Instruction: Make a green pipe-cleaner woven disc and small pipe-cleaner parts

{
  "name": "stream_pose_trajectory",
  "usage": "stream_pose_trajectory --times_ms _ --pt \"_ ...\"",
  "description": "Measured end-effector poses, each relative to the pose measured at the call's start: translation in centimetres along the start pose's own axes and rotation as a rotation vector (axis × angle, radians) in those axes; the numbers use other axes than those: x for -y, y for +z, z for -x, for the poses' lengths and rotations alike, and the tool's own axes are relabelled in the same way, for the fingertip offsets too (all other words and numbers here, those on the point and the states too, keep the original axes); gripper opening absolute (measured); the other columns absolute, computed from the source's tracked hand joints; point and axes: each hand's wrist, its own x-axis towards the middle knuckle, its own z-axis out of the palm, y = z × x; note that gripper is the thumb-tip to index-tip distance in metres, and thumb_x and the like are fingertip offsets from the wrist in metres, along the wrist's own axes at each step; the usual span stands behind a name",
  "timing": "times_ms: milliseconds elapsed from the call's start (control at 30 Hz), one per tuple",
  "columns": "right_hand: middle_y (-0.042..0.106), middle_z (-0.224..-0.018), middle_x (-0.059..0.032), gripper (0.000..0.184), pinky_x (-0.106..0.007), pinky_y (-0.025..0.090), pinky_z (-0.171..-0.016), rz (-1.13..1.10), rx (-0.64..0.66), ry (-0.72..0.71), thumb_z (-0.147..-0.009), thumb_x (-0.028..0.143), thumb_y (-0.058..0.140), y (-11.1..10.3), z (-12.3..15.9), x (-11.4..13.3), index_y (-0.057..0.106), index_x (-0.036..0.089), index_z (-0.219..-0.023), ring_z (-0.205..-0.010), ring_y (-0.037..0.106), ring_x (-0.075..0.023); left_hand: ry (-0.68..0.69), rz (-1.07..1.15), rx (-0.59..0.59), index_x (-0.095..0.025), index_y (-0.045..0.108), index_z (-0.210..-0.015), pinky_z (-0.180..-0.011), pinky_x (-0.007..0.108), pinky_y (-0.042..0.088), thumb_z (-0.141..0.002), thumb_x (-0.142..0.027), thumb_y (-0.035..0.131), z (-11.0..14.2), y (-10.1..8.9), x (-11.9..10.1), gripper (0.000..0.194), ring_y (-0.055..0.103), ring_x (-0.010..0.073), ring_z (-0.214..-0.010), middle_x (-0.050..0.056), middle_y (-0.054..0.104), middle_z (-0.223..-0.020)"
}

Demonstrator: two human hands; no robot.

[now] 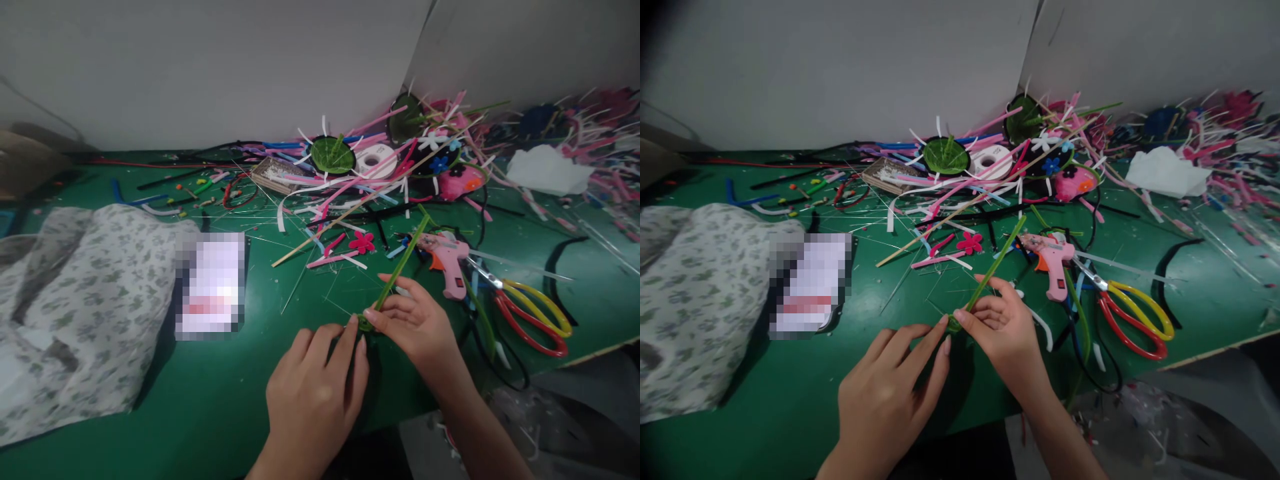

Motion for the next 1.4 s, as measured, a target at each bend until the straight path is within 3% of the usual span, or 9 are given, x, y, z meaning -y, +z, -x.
stream_pose_trajectory --times_ms 733,1000,1400 --pt "0.068 -0.07 0.0024 0.065 -0.021 0.055 -0.063 0.021 -0.004 -0.006 -0.059 0.033 0.085 0.19 -0.03 0.27 0.053 0.02 -0.115 -0.064 0.065 -0.0126 0.043 -0.11 -0.024 -0.022 0.072 -0.108 -0.059 0.03 0.038 -0.088 -0.024 0.06 -0.15 0.02 -0.08 0.023 0.054 0.0151 -0.066 -0.001 0.071 -0.085" --pt "0.068 -0.071 0.0016 0.063 -0.025 0.055 -0.063 0.065 -0.016 -0.028 -0.061 0.034 0.083 0.14 0.11 0.32 0.053 0.021 -0.115 -0.065 0.066 -0.0145 0.058 -0.119 -0.032 -0.019 0.068 -0.117 -0.058 0.029 0.039 -0.089 -0.023 0.06 0.13 -0.38 0.1 0.03 0.055 0.0148 -0.067 0.001 0.07 -0.086" --pt "0.068 -0.071 0.0017 0.062 -0.025 0.054 -0.062 0.047 -0.015 -0.031 -0.062 0.035 0.083 0.15 0.17 0.13 0.053 0.021 -0.115 -0.064 0.065 -0.0139 0.063 -0.1 0.052 -0.017 0.063 -0.124 -0.052 0.03 0.036 -0.091 -0.023 0.055 0.37 -0.07 -0.22 0.035 0.056 0.0161 -0.065 0.001 0.068 -0.081"
